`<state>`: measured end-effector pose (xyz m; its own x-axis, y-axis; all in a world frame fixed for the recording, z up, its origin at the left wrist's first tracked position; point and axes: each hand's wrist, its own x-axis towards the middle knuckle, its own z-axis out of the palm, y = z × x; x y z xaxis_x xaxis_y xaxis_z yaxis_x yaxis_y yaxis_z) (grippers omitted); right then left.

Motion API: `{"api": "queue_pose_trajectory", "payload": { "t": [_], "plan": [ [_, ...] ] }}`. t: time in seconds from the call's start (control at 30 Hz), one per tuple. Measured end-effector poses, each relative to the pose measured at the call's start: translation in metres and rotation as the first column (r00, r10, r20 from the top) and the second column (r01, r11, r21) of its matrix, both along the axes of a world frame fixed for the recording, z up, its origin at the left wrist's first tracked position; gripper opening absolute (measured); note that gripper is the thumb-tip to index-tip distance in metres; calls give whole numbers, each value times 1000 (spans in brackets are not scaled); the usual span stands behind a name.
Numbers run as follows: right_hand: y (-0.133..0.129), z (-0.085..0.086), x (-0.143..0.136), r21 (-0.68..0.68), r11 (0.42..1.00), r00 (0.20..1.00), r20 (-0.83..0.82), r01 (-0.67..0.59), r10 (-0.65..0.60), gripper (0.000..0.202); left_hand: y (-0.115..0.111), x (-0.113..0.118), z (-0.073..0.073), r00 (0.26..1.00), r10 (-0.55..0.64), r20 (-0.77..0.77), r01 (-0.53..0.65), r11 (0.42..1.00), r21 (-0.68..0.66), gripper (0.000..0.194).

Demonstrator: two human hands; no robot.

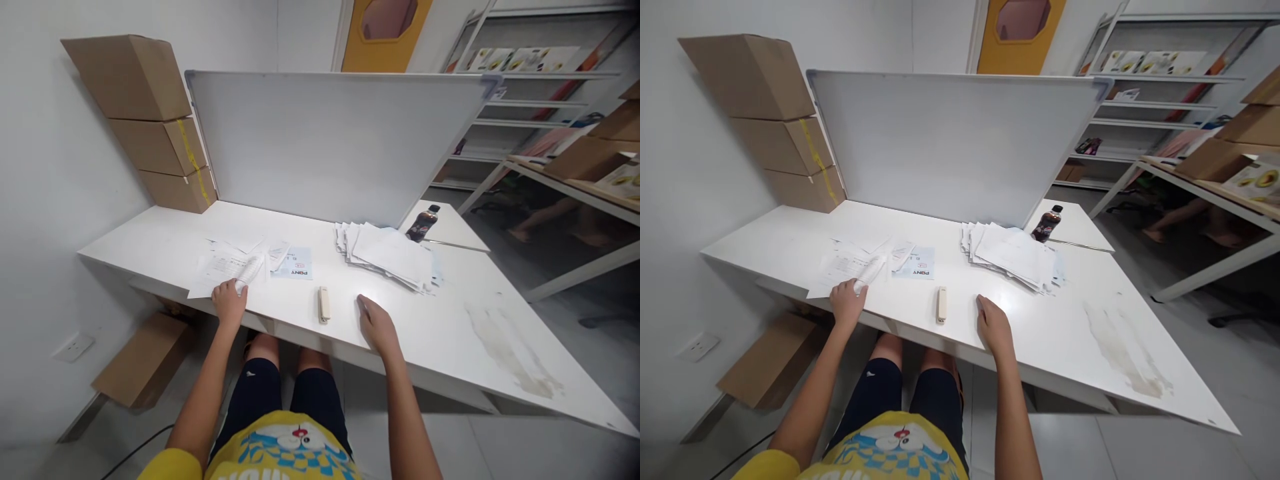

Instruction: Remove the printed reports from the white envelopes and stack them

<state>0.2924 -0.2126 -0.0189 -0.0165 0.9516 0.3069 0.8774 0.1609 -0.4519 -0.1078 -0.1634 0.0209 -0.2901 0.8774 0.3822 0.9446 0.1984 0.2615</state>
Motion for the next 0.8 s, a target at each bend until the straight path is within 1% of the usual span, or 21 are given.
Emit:
{"api": "queue_pose_trajectory", "payload": {
  "t": [0.07,0.13,0.27,0.33,0.43,0.5,0.53,0.63,0.73,0.8],
  "plan": [
    [0,-1,0,15,1000,1000,-1,-4,4,46,3,-4,3,1000,21,7,-21,1000,6,38],
    [0,-3,0,29,1000,1000,-2,-5,5,46,7,-7,6,998,41,47,-42,999,14,37],
    [0,-3,1,32,999,1000,-1,1,-1,46,8,-7,8,962,106,251,-116,993,23,46],
    [0,-1,0,32,999,1000,1,2,-2,46,5,-4,6,955,79,286,-96,994,43,51],
    [0,2,-1,27,1000,1000,7,6,-7,46,1,2,2,977,-58,207,45,997,64,56],
    [0,3,-1,19,1000,1000,13,8,-9,46,1,6,1,984,-113,139,111,994,20,52],
    [0,3,-1,18,1000,1000,15,9,-9,45,1,8,1,987,-119,106,121,993,-14,49],
    [1,3,-1,29,1000,1000,13,9,-9,45,4,20,3,998,-68,14,69,994,-89,49],
    [1,2,-1,33,999,1000,9,6,-7,45,6,33,4,1000,-1,-17,0,997,-83,54],
    [2,2,-1,25,1000,1000,12,1,-1,45,6,38,3,1000,15,-13,-16,997,-72,55]
  ]
}}
